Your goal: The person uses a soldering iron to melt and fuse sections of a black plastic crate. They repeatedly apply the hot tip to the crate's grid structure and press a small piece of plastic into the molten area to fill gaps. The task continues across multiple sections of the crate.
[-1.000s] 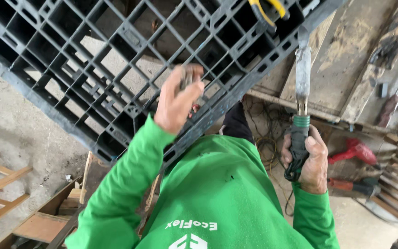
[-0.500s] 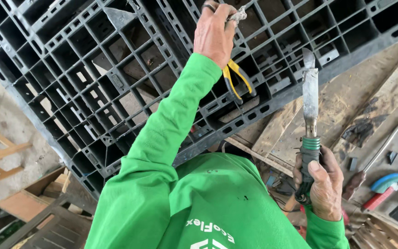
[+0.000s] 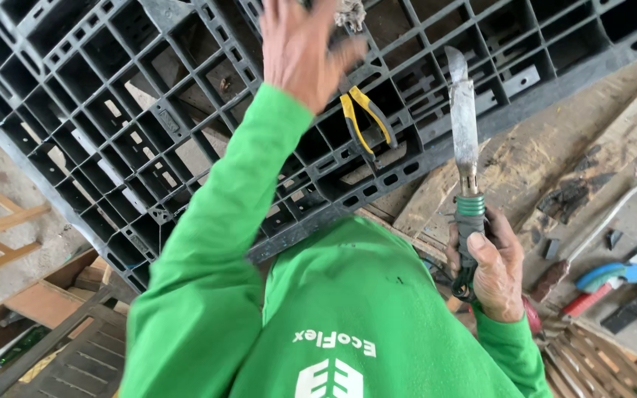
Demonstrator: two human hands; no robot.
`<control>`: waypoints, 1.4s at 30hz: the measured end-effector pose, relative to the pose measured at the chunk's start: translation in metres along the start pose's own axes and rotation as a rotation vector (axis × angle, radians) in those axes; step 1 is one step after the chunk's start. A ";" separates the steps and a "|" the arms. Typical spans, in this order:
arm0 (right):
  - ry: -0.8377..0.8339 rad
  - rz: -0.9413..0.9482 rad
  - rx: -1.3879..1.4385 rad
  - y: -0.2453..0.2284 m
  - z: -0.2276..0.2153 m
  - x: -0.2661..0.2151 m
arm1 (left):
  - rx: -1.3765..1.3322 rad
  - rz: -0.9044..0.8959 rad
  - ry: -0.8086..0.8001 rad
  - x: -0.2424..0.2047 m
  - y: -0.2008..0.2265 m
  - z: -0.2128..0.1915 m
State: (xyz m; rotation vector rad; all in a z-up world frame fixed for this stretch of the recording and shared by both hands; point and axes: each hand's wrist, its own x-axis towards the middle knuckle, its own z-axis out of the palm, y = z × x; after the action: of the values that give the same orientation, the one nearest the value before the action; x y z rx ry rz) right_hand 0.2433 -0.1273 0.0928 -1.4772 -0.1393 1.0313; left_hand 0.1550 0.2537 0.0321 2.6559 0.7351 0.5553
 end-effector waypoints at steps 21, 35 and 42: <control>0.206 -0.192 0.412 -0.025 0.030 0.012 | 0.167 0.522 -0.118 0.123 0.098 0.121; -0.219 -0.039 -0.052 0.014 0.061 0.019 | -0.214 -0.375 0.316 -0.161 0.035 -0.020; -0.366 -0.051 -0.260 0.044 0.060 0.020 | -0.095 -0.487 0.158 -0.193 -0.023 -0.074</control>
State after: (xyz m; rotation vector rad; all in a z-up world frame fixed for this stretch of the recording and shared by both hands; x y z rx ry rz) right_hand 0.1957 -0.0802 0.0553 -1.4923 -0.5883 1.2703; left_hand -0.0404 0.1825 0.0329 2.2439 1.3140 0.6432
